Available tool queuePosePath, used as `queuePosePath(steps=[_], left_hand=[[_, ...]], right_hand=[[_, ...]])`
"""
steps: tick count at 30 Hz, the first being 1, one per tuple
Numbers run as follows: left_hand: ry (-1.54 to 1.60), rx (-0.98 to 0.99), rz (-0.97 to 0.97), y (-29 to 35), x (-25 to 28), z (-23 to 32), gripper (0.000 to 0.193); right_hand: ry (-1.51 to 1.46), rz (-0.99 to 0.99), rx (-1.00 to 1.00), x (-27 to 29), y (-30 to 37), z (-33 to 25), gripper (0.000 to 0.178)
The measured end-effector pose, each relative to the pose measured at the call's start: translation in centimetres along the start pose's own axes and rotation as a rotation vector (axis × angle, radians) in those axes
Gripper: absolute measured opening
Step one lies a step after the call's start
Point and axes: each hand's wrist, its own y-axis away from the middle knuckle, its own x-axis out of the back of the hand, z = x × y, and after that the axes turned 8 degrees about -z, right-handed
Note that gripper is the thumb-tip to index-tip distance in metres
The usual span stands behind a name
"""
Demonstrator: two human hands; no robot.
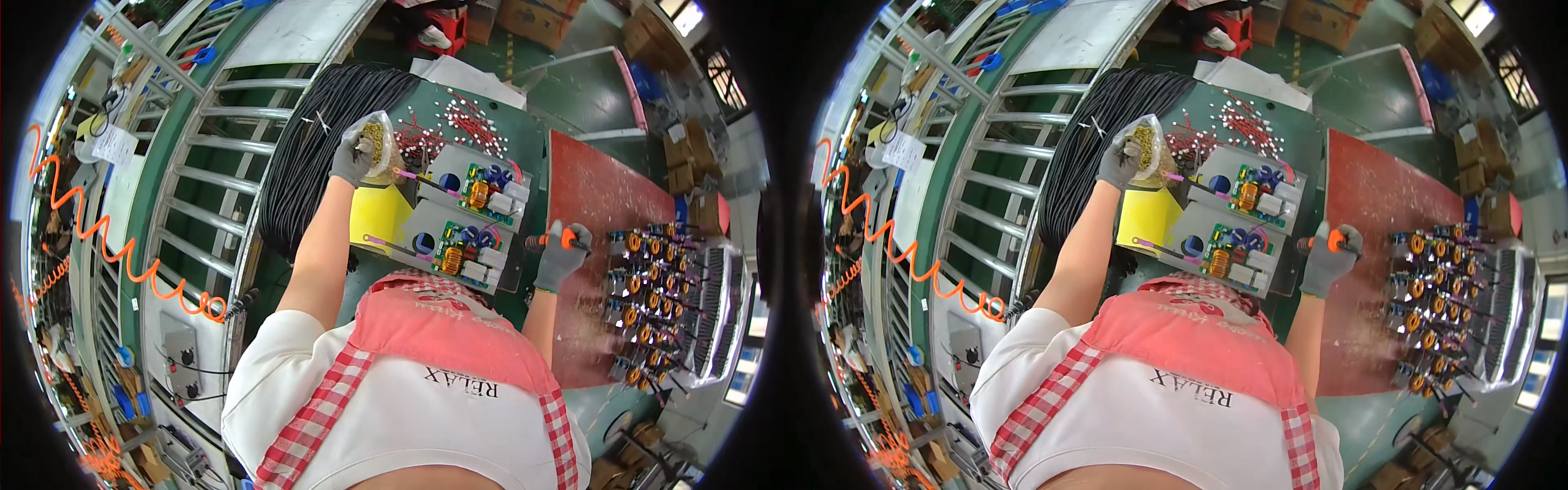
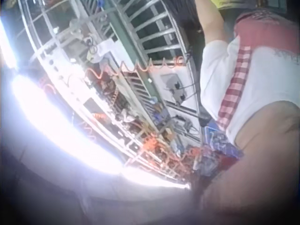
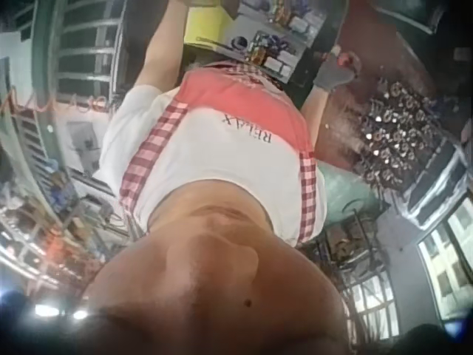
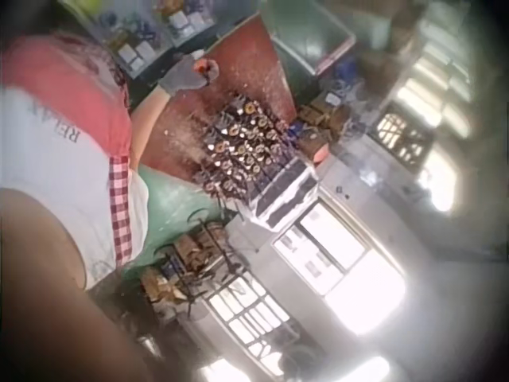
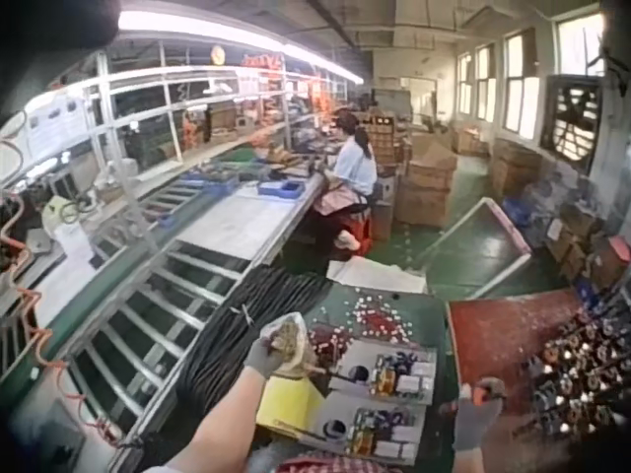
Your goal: The person assembles electronic components on a factory floor. They use a pneumatic drill to secure screws into metal casings and then attach circuit boards to a metal plate using a cordless drill. The person also handles wires and yellow adhesive pads during the assembly process.
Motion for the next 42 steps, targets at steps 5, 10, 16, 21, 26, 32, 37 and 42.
queuePosePath(steps=[5,10,16,21,26,32,37,42], left_hand=[[-0.019,-0.014,0.022,3.0,-1.6,-0.8,0.019],[-0.096,0.157,-0.129,3.9,-2.1,-0.8,0.029],[-0.169,0.231,-0.272,6.4,-4.6,-4.6,0.024],[0.048,0.416,-0.19,8.9,-5.8,-8.7,0.02],[-0.136,0.457,-0.083,11.9,-7.5,-12.3,0.022],[-0.272,0.617,0.061,13.0,-9.5,-16.7,0.023],[-0.271,0.764,-0.14,13.1,-11.2,-19.8,0.024],[-0.155,0.79,-0.054,13.6,-12.8,-21.4,0.02]], right_hand=[[-0.257,-0.072,-0.021,-1.5,-0.1,-0.2,0.033],[-0.404,-0.373,-0.133,-1.1,-0.1,-0.2,0.034],[-0.519,-0.448,-0.264,-2.0,-0.5,4.1,0.032],[-0.299,-0.147,-0.38,-0.3,-3.4,3.6,0.019],[-0.825,0.223,-0.509,10.1,-3.8,2.2,0.028],[-0.814,0.277,0.015,21.1,0.6,-12.8,0.066],[-0.714,0.099,0.704,14.9,0.8,-14.5,0.076],[-1.156,-0.206,0.553,7.8,1.5,-15.8,0.069]])
